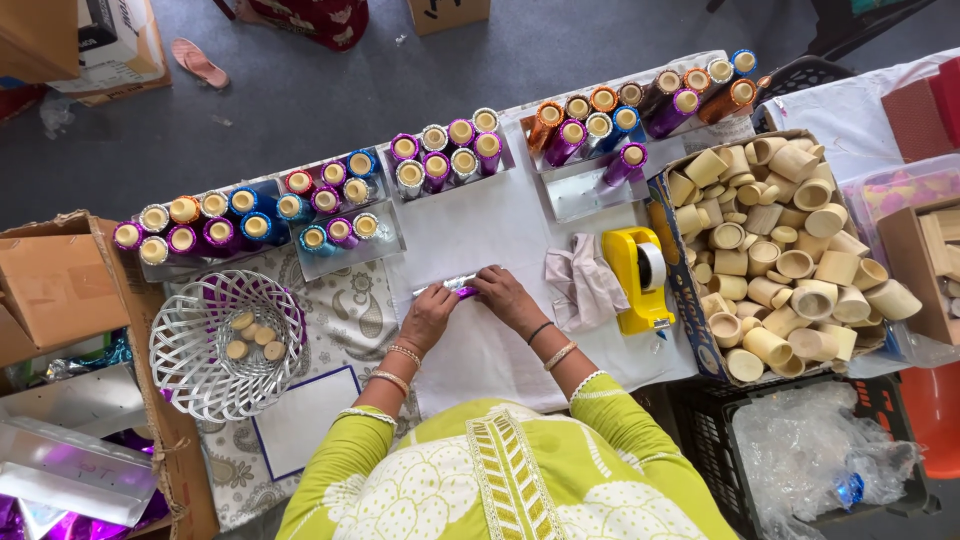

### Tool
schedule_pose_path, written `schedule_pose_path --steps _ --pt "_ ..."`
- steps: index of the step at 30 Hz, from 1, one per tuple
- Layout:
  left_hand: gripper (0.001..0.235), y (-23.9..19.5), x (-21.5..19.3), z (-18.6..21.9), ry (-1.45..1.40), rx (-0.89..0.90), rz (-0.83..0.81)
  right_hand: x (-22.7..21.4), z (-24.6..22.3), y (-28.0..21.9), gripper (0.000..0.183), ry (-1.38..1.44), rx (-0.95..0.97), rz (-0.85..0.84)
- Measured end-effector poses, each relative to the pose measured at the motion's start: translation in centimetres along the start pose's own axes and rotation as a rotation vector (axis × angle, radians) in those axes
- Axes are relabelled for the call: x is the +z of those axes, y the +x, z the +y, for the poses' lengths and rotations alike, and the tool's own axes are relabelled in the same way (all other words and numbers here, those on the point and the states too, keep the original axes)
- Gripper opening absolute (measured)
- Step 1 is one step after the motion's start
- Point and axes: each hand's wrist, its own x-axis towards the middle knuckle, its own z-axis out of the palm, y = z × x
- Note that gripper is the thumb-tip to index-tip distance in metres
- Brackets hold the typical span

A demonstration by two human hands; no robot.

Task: The person wraps small cylindrical candles in shiny metallic foil. They pick up a candle, place it on a sheet of foil, and fold the foil around it to create a decorative wrapper. The wrapped candles are then placed into a tray alongside other finished items.

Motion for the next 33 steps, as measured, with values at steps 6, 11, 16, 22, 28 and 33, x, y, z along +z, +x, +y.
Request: schedule_pose_path --steps 6,11,16,22,28,33 --pt "0.014 -0.3 -1.2 1.0 0.023 0.097 -0.019 0.3 0.2 -0.5 0.037 -0.079 0.040 -0.097" --pt "0.021 -1.3 -0.6 1.3 0.016 0.107 0.001 -0.3 -1.0 -0.9 0.032 -0.174 0.041 -0.113" --pt "0.018 -1.6 -0.1 1.1 -0.005 0.054 -0.010 -0.2 -1.0 -1.4 0.035 -0.237 -0.021 -0.074" --pt "0.014 -0.5 -1.3 1.0 -0.054 0.019 0.097 -0.4 -1.1 -1.2 0.023 -0.212 -0.055 -0.033" --pt "0.009 -0.3 -0.4 0.4 -0.132 -0.135 0.079 0.2 -1.1 -0.6 0.015 -0.223 -0.028 -0.049" --pt "0.006 0.6 -0.2 0.2 -0.074 -0.212 0.044 0.2 -1.3 -0.2 0.003 -0.139 0.105 -0.023"
